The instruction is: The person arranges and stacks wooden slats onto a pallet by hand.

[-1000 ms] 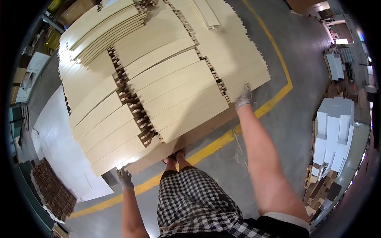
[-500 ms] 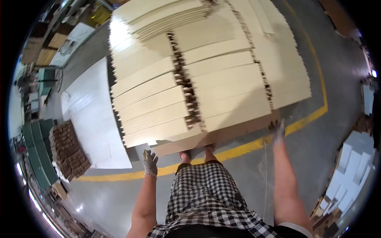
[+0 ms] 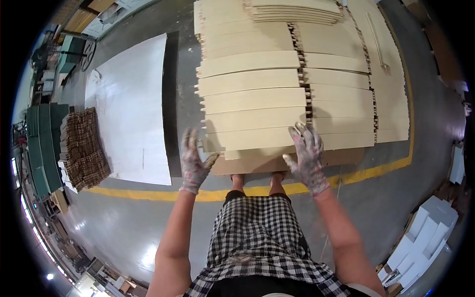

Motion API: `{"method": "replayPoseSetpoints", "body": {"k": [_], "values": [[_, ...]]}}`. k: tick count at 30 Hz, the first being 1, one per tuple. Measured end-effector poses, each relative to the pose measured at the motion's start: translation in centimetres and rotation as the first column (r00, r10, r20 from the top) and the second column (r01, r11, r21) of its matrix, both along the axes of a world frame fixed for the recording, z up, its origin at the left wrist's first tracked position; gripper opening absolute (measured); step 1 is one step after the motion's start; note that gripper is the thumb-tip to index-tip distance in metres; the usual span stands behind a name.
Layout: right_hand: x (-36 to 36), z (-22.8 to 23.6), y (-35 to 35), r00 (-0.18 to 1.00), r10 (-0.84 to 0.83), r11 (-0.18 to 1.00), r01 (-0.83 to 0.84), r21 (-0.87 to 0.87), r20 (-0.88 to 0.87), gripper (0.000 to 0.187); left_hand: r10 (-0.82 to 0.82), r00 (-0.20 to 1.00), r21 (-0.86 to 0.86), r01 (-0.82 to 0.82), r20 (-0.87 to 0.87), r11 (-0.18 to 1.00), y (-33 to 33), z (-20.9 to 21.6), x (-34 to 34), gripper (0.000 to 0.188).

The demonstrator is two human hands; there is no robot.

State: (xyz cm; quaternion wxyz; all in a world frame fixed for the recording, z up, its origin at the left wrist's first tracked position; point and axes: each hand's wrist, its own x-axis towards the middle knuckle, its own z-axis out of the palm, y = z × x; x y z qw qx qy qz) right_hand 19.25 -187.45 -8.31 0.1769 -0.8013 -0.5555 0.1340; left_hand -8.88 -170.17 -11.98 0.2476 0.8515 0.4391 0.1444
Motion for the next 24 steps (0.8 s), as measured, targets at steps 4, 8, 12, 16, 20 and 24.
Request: {"method": "replayPoseSetpoints", "body": {"k": [4, 8, 12, 16, 20, 24], "values": [[1.1, -1.5, 2.5, 0.976, 0.147, 0.964, -0.105, -0.245, 0.162, 0.068, -0.069, 0.997, -0.151, 0.071, 0.016, 0.986, 0.4, 0.0, 2.6, 0.076], [3.0, -3.9, 2.1, 0.97, 0.168, 0.972, -0.133, -0.195, 0.175, 0.058, -0.197, 0.98, -0.047, 0.195, -0.043, 0.98, 0.9, -0.9, 2.6, 0.068], [4.1, -5.6, 0.1, 0.971, 0.194, 0.981, -0.192, -0.026, 0.14, 0.055, -0.256, 0.967, 0.002, 0.256, -0.021, 0.967, 0.4, -1.5, 0.8, 0.067], [1.6, -6.1, -3.7, 0.992, 0.063, 0.974, -0.084, 0.209, 0.105, 0.051, -0.133, 0.986, -0.101, 0.143, 0.101, 0.984, -4.3, -1.8, -1.4, 0.068], [-4.2, -7.4, -7.3, 0.671, -0.478, 0.798, 0.601, 0.038, -0.567, 0.044, -0.085, 0.991, -0.166, 0.101, 0.1, 0.981, -7.6, -3.4, -2.6, 0.067], [-6.5, -11.9, -7.6, -0.545, -0.142, 0.394, 0.734, -0.553, -0.826, 0.039, -0.103, 0.991, -0.2, 0.117, 0.081, 0.973, -9.6, -6.4, -1.1, 0.068]]}}
